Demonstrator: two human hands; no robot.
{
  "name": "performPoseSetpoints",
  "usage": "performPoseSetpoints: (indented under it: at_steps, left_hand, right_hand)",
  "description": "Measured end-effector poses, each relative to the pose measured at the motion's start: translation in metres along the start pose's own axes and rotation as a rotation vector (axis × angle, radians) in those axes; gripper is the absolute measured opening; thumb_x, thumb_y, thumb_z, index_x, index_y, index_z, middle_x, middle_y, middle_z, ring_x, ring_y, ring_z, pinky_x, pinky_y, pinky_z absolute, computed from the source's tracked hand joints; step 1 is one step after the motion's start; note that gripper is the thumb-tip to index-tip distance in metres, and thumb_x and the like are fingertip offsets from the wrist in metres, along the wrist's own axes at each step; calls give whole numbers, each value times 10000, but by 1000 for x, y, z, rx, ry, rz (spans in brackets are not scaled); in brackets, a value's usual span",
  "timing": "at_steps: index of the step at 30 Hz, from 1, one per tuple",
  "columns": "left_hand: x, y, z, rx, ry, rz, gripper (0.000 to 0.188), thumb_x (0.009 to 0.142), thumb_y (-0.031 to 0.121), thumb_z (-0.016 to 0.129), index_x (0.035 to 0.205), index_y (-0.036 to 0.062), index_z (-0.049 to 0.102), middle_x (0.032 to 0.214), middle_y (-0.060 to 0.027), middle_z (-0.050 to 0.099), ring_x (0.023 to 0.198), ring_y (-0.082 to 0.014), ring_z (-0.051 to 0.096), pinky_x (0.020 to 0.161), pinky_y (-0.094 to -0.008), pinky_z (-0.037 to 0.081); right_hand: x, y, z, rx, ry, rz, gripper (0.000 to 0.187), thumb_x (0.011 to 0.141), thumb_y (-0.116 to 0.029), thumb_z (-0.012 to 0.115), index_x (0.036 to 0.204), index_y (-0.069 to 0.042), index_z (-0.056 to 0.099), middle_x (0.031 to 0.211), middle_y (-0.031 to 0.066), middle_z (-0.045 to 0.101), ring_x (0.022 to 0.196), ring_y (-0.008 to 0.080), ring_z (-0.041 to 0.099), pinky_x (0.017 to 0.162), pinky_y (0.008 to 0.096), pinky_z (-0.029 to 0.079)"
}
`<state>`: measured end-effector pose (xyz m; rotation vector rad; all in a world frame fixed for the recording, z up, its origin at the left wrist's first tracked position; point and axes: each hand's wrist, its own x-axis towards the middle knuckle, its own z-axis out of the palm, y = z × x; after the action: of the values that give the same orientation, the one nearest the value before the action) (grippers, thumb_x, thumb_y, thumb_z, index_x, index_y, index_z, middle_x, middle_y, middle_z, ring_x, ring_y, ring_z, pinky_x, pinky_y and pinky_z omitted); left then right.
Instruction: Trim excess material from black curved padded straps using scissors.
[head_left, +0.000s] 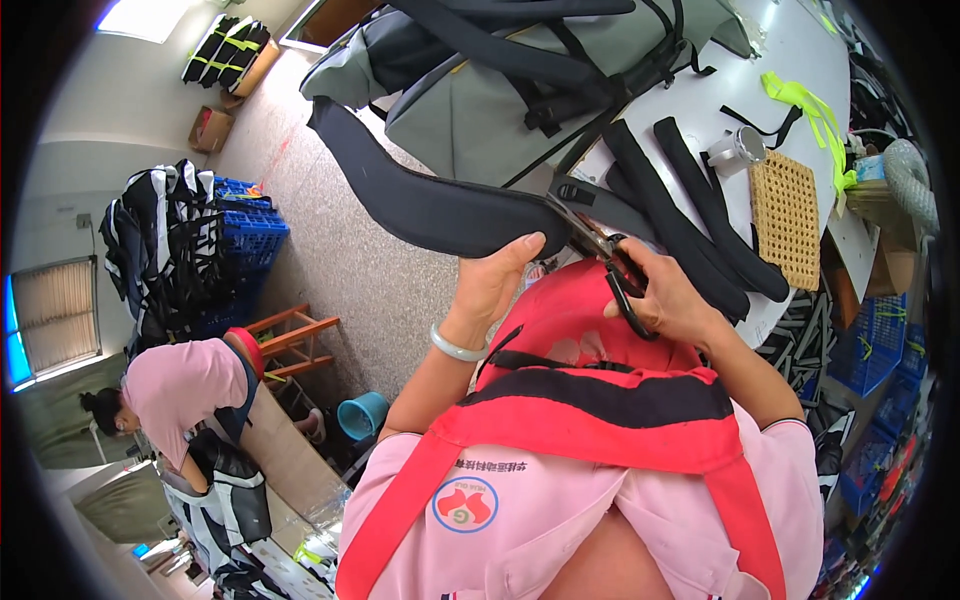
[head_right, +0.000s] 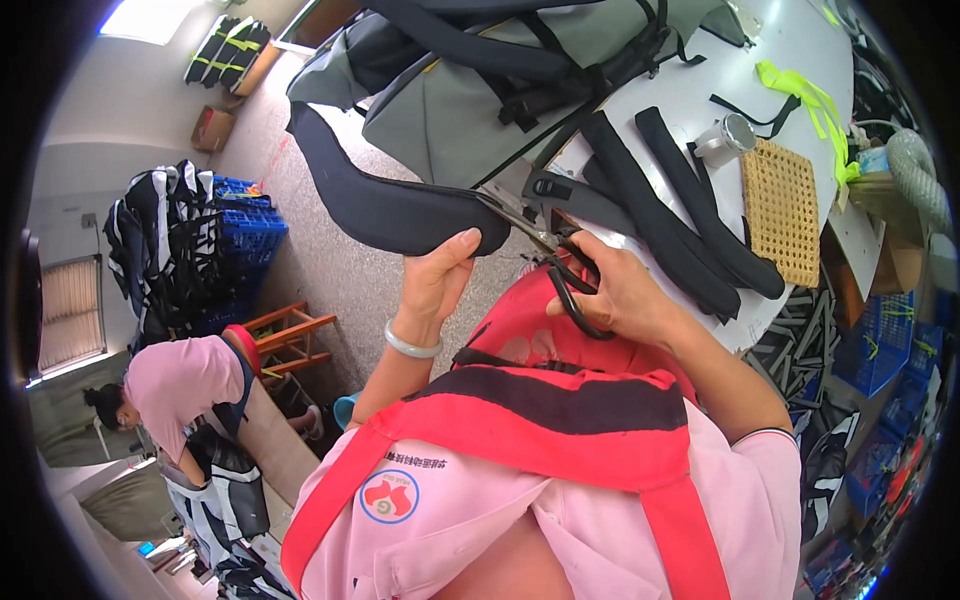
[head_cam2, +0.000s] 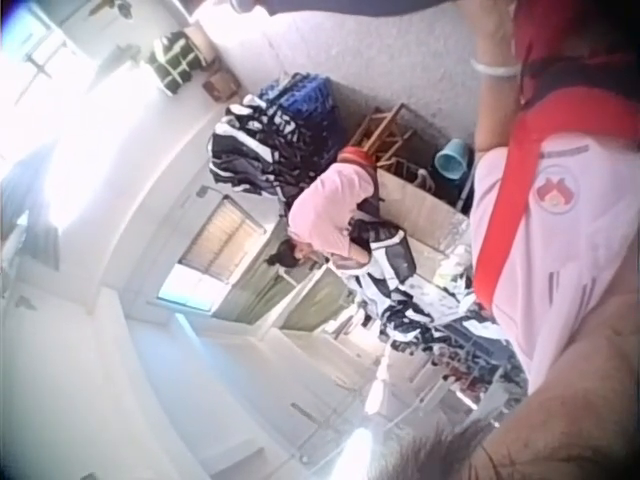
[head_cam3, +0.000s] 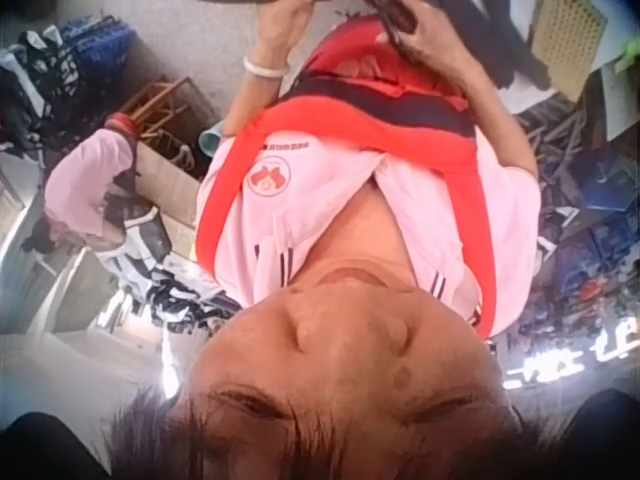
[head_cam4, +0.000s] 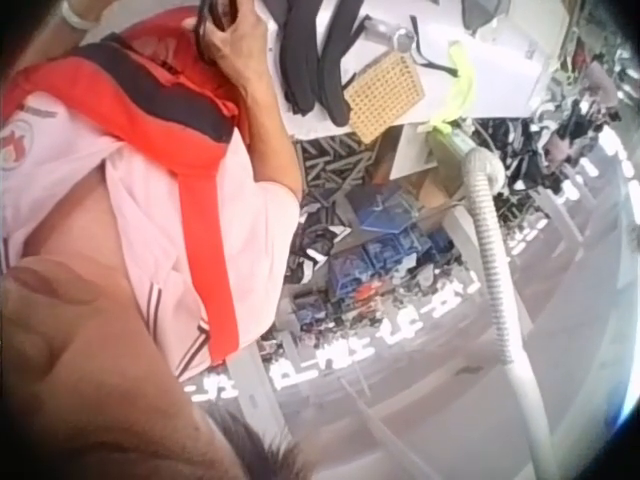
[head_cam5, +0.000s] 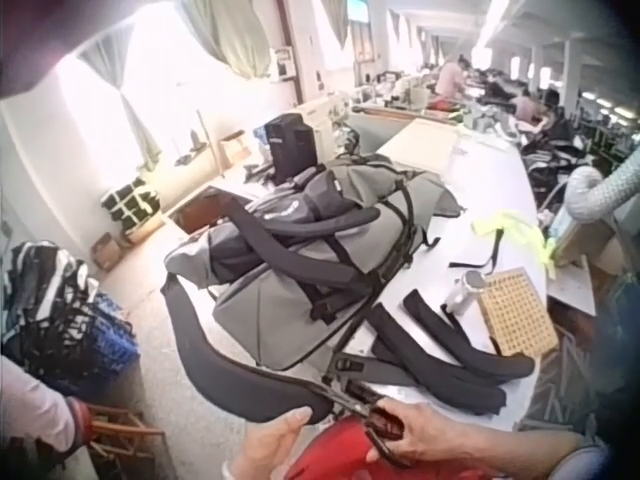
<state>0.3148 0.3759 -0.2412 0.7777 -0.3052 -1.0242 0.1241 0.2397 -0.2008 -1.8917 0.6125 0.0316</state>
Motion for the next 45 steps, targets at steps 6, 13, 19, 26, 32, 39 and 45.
performPoseSetpoints:
  at_steps: [6,13,19,26,32,39,45]
  left_hand:
    - [0,4,-7,37,-9,-21,307,805,-79,685,1085,19,606,1033,-72,645,939,-172,634,850,-297,517]
    - [-3,4,-16,226,-26,-83,245,773,-41,734,989,28,643,928,-41,661,838,-161,643,755,-280,530]
    - [-6,9,-19,317,-35,-118,267,762,-35,748,1009,14,660,955,-52,676,847,-148,643,758,-272,532]
    - [-8,11,-24,455,-107,-202,330,755,-42,749,1063,-3,639,1004,-67,670,907,-160,641,815,-294,530]
    - [-6,2,-27,-32,-9,-81,413,801,-7,713,1175,11,539,1082,-75,619,995,-196,618,885,-338,512]
    - [-6,-5,-35,5,40,-138,387,807,-3,715,1152,22,542,1063,-70,617,985,-191,624,882,-332,513]
    - [-8,-5,-36,-2,37,-123,370,803,-26,708,1136,30,557,1038,-61,625,957,-183,633,865,-320,519]
  right_hand:
    - [0,12,1,321,-151,199,475,718,-258,842,980,-13,530,667,36,442,622,123,445,568,309,385]
    - [5,7,-2,-11,-3,-108,448,729,-215,839,991,-15,537,620,6,412,545,78,377,482,269,324]
    - [0,6,-10,32,-142,89,498,722,-269,838,1024,-4,544,610,54,436,518,134,402,502,305,359]
    - [2,3,-7,-93,-43,-51,562,701,-358,843,1035,-6,559,629,80,451,550,142,423,518,312,373]
    - [-1,10,-1,-45,-103,22,593,702,-377,838,1062,-10,545,657,96,473,565,165,444,539,319,387]
    - [-5,2,-4,-147,-187,44,767,656,-456,819,1157,0,460,802,224,568,797,394,571,719,421,425]
    - [-9,9,1,-140,-145,15,776,647,-475,816,1156,-6,466,794,227,568,789,396,579,717,430,428]
